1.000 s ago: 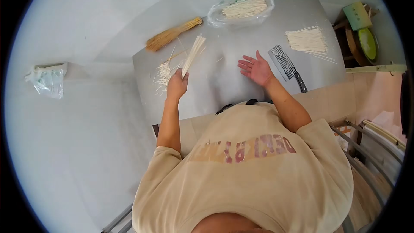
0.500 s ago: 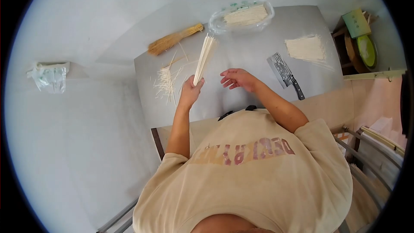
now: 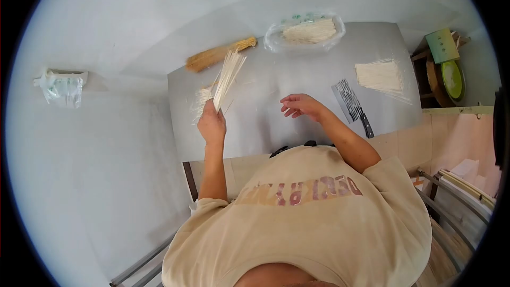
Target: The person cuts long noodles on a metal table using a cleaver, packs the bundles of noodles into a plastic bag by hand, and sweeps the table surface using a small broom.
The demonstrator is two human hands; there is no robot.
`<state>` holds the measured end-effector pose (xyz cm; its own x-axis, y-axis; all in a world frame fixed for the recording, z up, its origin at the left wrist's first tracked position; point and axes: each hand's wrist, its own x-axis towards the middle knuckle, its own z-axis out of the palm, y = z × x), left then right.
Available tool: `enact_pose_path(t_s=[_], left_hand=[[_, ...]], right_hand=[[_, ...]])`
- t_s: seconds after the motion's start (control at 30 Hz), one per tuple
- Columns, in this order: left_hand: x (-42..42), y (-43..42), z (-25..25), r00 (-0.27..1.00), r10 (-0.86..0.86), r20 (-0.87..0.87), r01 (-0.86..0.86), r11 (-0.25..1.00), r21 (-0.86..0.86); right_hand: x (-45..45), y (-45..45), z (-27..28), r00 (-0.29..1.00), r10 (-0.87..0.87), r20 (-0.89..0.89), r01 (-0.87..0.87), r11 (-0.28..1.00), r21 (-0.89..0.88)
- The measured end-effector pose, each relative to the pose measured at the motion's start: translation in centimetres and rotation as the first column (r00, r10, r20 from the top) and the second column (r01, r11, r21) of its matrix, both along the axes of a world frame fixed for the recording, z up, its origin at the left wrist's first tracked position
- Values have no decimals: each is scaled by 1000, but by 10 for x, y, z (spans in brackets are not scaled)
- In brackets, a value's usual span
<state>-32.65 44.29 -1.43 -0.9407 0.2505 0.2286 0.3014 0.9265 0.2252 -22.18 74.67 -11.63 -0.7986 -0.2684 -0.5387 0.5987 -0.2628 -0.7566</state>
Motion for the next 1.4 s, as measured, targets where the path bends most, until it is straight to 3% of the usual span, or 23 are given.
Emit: enact_pose_path(t_s=[0.2, 0.27, 0.3, 0.33, 0.37, 0.4, 0.43, 0.47, 0.5, 0.53, 0.6, 0.7, 0.77, 0.83, 0.87, 0.97, 1.0, 1.03, 1.07, 1.17, 1.27, 1.33, 1.4], left_hand=[[-15, -11, -4, 999, 32, 24, -33, 999, 17], [-19, -15, -28, 991, -90, 103, 41, 915, 401], [-16, -11, -27, 991, -90, 103, 41, 914, 403], [-10, -2, -20, 826, -167, 539, -250, 748, 615], [-4, 8, -15, 480, -367, 797, -587, 541, 602], [3, 18, -10, 475, -375, 796, -588, 537, 604], [12, 29, -6, 323, -569, 756, -636, 461, 619], [20, 39, -5, 167, -737, 655, -692, 386, 611], [26, 50, -9, 161, -743, 650, -697, 381, 607], [32, 61, -14, 26, -832, 554, -722, 367, 586], [42, 82, -20, -174, -904, 392, -752, 379, 540], [58, 116, 10, -268, -836, 478, -796, 472, 379], [58, 127, 4, -247, -846, 472, -811, 447, 378], [55, 130, -16, -100, -797, 596, -497, 559, 664], [53, 131, -24, -106, -799, 592, -498, 558, 664], [40, 137, -33, -81, -763, 641, -220, 641, 736], [36, 138, -32, -328, -844, 425, -484, 536, 691], [34, 141, -31, -472, -874, 118, -711, 456, 535], [33, 145, -30, -467, -877, 110, -715, 448, 538], [37, 156, -17, -363, -806, 467, -740, 554, 381], [26, 149, -70, -383, -837, 391, -802, 511, 309], [13, 141, -119, -527, -850, 0, -834, 517, 192], [6, 143, -132, -516, -849, -115, -851, 494, 177]], right_hand=[[-4, 5, 16, 998, 41, -47, -43, 999, -24], [-10, 2, 24, 996, 57, -73, -59, 998, -26], [-14, 1, 27, 992, 71, -100, -74, 997, -28], [-17, -2, 31, 993, 71, -99, -74, 997, -25], [-20, -3, 35, 992, 36, -118, -45, 996, -80], [-23, -4, 38, 991, -1, -133, -18, 991, -135], [-27, -6, 38, 992, -2, -126, -14, 992, -127], [-30, -7, 39, 987, -94, -129, 46, 942, -333], [-33, -8, 39, 977, -184, -112, 99, 846, -524], [-34, -7, 47, 978, -182, -103, 104, 851, -515], [-33, -2, 61, 960, -280, -21, 132, 517, -846], [-32, 6, 62, 893, -442, 85, 315, 478, -820], [-34, 18, 33, 868, -488, 90, 383, 544, -747], [-35, 25, 30, 810, -575, 119, 524, 618, -586], [-31, 27, 31, 807, -578, 120, 529, 618, -581], [-17, 30, 72, 748, -648, 142, 551, 487, -678], [-12, 31, 85, 782, -608, 133, 474, 442, -762], [-10, 32, 91, 815, -567, 117, 391, 390, -834], [-12, 35, 88, 819, -563, 114, 390, 399, -830], [-17, 40, 61, 836, -526, 158, 430, 449, -783], [-22, 46, 37, 774, -607, 181, 535, 474, -699], [-28, 41, 29, 699, -662, 273, 648, 423, -634], [-34, 35, 18, 729, -629, 269, 614, 429, -662]])
